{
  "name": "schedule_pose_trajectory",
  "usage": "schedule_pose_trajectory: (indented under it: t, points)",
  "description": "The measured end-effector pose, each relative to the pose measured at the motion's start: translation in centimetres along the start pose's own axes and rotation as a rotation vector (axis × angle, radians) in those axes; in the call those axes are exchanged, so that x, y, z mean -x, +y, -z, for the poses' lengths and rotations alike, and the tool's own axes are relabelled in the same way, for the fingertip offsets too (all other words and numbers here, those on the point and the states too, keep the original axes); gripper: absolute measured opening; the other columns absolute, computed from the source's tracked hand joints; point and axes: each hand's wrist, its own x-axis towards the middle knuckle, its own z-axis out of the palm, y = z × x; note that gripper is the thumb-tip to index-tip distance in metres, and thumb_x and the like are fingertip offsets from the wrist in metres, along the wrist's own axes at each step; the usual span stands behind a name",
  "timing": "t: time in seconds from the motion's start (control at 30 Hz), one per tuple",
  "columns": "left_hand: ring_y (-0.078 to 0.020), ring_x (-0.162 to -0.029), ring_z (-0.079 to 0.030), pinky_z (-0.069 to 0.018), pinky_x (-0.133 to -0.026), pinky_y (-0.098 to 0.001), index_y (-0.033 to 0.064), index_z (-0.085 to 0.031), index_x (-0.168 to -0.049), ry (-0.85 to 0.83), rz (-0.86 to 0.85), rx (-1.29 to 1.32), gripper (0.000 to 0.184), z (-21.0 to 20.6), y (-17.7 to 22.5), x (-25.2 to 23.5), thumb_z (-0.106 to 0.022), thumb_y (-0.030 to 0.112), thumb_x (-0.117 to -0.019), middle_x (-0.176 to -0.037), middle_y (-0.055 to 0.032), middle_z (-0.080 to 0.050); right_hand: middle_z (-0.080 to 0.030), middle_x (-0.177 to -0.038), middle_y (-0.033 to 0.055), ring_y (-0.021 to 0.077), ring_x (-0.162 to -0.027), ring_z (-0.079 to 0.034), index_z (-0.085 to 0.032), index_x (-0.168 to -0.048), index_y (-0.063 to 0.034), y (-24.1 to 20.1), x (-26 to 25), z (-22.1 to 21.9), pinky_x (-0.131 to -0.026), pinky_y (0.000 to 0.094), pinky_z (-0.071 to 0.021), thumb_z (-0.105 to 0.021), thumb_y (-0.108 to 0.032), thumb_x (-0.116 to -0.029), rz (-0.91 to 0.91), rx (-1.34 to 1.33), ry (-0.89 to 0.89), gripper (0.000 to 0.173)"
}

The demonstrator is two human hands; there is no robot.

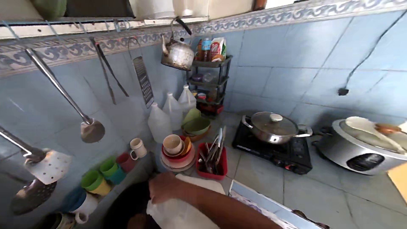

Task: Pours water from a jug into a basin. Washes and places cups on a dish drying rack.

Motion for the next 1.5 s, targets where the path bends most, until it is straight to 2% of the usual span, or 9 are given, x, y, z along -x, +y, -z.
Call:
schedule_pose_trajectory:
  t: [0.1,0.2,0.3,0.47,0.67,0.87,1.07,1.3,1.5]
  points:
    - [-0.0387,-0.107,-0.067,-0.0541,-0.093,-0.0547,-0.0067,-0.061,-0.13,0.003,-0.073,0.029,0.033,0.3,3.3,-0.4,-0.058,0.012,-0.1036,-0.122,-0.0282,-0.066,-0.069,-0.123,0.0215,0.0405,-0.119,-0.063,-0.072,-0.122,-0.0039,5.4,5.7,3.8,-0.099,0.0661,-0.0454,-0.067,-0.029,-0.0994,0.119,-0.143,0.23,0.034]
    - [-0.0373,-0.108,-0.068,-0.0549,-0.093,-0.0543,-0.0042,-0.062,-0.131,0.011,-0.149,-0.008,0.032,-0.2,7.7,-0.3,-0.055,0.014,-0.1053,-0.122,-0.0254,-0.068,-0.068,-0.125,0.0215,0.0362,-0.122,-0.062,-0.071,-0.126,-0.0025,10.3,11.7,8.3,-0.105,0.0572,-0.0442,-0.065,-0.028,-0.1013,0.119,-0.226,0.432,0.036]
    - [-0.034,-0.104,-0.07,-0.0562,-0.092,-0.0522,-0.0029,-0.065,-0.127,0.052,-0.248,-0.07,0.029,-1.8,12.5,0.0,-0.056,0.012,-0.1044,-0.117,-0.0223,-0.07,-0.074,-0.107,0.0139,0.0259,-0.101,-0.069,-0.076,-0.115,-0.0045,15.4,16.6,11.3,-0.091,0.0495,-0.0544,-0.072,-0.027,-0.0962,0.127,-0.255,0.778,0.029]
    - [-0.0346,-0.114,-0.068,-0.0518,-0.103,-0.0518,-0.0036,-0.068,-0.125,0.063,-0.53,-0.264,0.032,-7.9,22.8,-0.6,-0.057,0.019,-0.1047,-0.122,-0.0226,-0.07,-0.075,-0.1,0.0014,0.0051,-0.086,-0.07,-0.076,-0.114,-0.0096,21.7,21.9,14.2,-0.078,0.0288,-0.0596,-0.077,-0.025,-0.0892,0.063,-0.354,1.343,0.029]
    - [-0.0344,-0.136,-0.053,-0.0397,-0.117,-0.0477,0.0001,-0.059,-0.14,-0.084,-0.683,-0.66,0.038,-18.0,35.4,-6.2,-0.046,0.015,-0.1068,-0.145,-0.021,-0.056,-0.075,-0.099,0.0006,-0.0006,-0.084,-0.069,-0.074,-0.112,-0.0063,29.4,20.5,17.7,-0.075,0.0188,-0.0587,-0.076,-0.025,-0.0917,0.091,-0.424,1.66,0.028]
    - [-0.0406,-0.139,-0.048,-0.04,-0.115,-0.054,-0.0004,-0.052,-0.145,-0.053,-0.378,-0.811,0.044,-23.7,41.4,-12.3,-0.053,0.012,-0.1028,-0.149,-0.025,-0.051,-0.075,-0.096,0.0,-0.0009,-0.082,-0.069,-0.074,-0.11,-0.0055,32.9,17.8,20.3,-0.074,0.0179,-0.0584,-0.076,-0.022,-0.0917,0.11,-0.516,1.745,0.024]
    - [-0.0429,-0.135,-0.052,-0.0442,-0.11,-0.0565,-0.0022,-0.053,-0.144,-0.037,-0.263,-0.866,0.042,-24.9,42.4,-15.2,-0.049,0.008,-0.104,-0.148,-0.0266,-0.051,-0.075,-0.1,0.0019,-0.0018,-0.086,-0.068,-0.074,-0.112,-0.004,35.6,16.0,22.2,-0.077,0.0162,-0.0566,-0.075,-0.023,-0.0921,0.15,-0.459,1.777,0.027]
    - [-0.0403,-0.13,-0.057,-0.0437,-0.111,-0.0543,-0.0001,-0.062,-0.136,-0.112,-0.36,-0.74,0.034,-25.0,42.0,-15.2,-0.051,0.01,-0.1052,-0.138,-0.0248,-0.06,-0.075,-0.104,0.0032,-0.0008,-0.09,-0.069,-0.073,-0.114,-0.0029,38.2,11.9,24.4,-0.081,0.018,-0.0579,-0.075,-0.022,-0.0921,0.295,-0.42,1.63,0.029]
    - [-0.0392,-0.125,-0.061,-0.0467,-0.108,-0.0551,-0.0028,-0.065,-0.129,-0.23,-0.438,-0.637,0.032,-25.4,41.1,-15.4,-0.058,0.009,-0.1003,-0.131,-0.0258,-0.064,-0.075,-0.11,0.0147,0.013,-0.1,-0.072,-0.073,-0.117,0.0024,39.4,4.0,24.6,-0.092,0.029,-0.0576,-0.074,-0.021,-0.093,0.469,-0.338,1.461,0.034]
